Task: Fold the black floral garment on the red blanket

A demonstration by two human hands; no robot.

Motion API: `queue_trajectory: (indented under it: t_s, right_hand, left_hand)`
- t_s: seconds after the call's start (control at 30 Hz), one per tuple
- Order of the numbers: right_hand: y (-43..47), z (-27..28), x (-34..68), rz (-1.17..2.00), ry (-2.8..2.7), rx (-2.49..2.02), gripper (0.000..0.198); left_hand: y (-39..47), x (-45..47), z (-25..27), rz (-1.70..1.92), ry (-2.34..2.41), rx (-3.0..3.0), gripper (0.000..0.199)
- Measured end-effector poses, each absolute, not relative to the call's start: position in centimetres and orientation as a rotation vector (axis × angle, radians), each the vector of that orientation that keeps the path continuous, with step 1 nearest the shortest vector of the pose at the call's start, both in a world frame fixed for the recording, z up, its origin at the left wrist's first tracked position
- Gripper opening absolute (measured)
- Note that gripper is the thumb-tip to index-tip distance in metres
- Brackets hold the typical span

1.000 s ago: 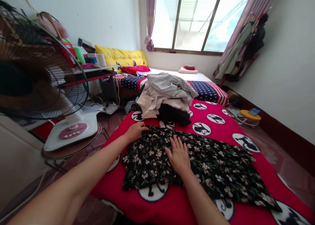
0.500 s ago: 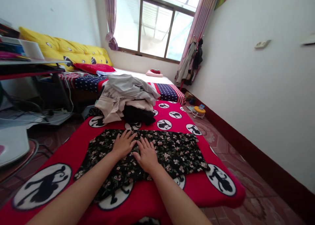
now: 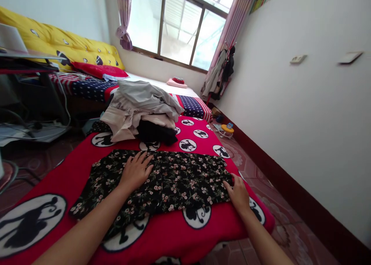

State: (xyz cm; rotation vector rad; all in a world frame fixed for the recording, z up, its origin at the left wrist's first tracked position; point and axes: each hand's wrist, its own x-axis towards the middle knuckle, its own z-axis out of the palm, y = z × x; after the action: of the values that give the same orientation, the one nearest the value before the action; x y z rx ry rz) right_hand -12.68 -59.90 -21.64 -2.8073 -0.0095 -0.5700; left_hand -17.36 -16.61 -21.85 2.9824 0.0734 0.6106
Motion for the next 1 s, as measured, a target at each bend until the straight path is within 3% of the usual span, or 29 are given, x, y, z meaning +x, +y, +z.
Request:
queue_trajectory:
  t_s: [0.1, 0.2, 0.27, 0.57, 0.77, 0.9, 1.0]
  right_hand:
    - [-60.1, -20.8, -12.0, -0.372, 0.141, -2.815, 0.051]
    - [-60.1, -19.8, -10.6, -0.242, 0.197, -2.846, 0.031]
    - [-59.9, -19.2, -9.6, -0.283, 0.246, -2.856, 0.024]
    - [-55.8, -18.4, -6.5, -0.583, 0.034, -2.915, 0.041]
    - [-55.8, -17.1, -5.7, -0.6, -0.303, -2.942, 0.019]
    - [-56.9, -16.6, -6.6, -0.737, -0.247, -2.897, 0.023]
    - [-58.1, -17.0, -8.0, -0.648, -0.373, -2.919, 0.019]
  left_hand:
    - [-16.5, -17.5, -21.9, 0.611, 0.073, 2.993, 0.046]
    - [-16.5, -17.6, -21.8, 0.618, 0.069, 2.995, 0.046]
    - [-16.6, -17.7, -21.7, 0.632, 0.065, 2.987, 0.045]
    - [-16.6, -17.7, -21.8, 0.648, 0.075, 2.976, 0.045]
    - [-16.7, -17.7, -21.8, 0.636, 0.132, 2.959, 0.044]
    - [-16.7, -17.7, -21.9, 0.642, 0.154, 2.932, 0.045]
    - [-16.7, -17.7, -22.0, 0.649, 0.155, 2.921, 0.045]
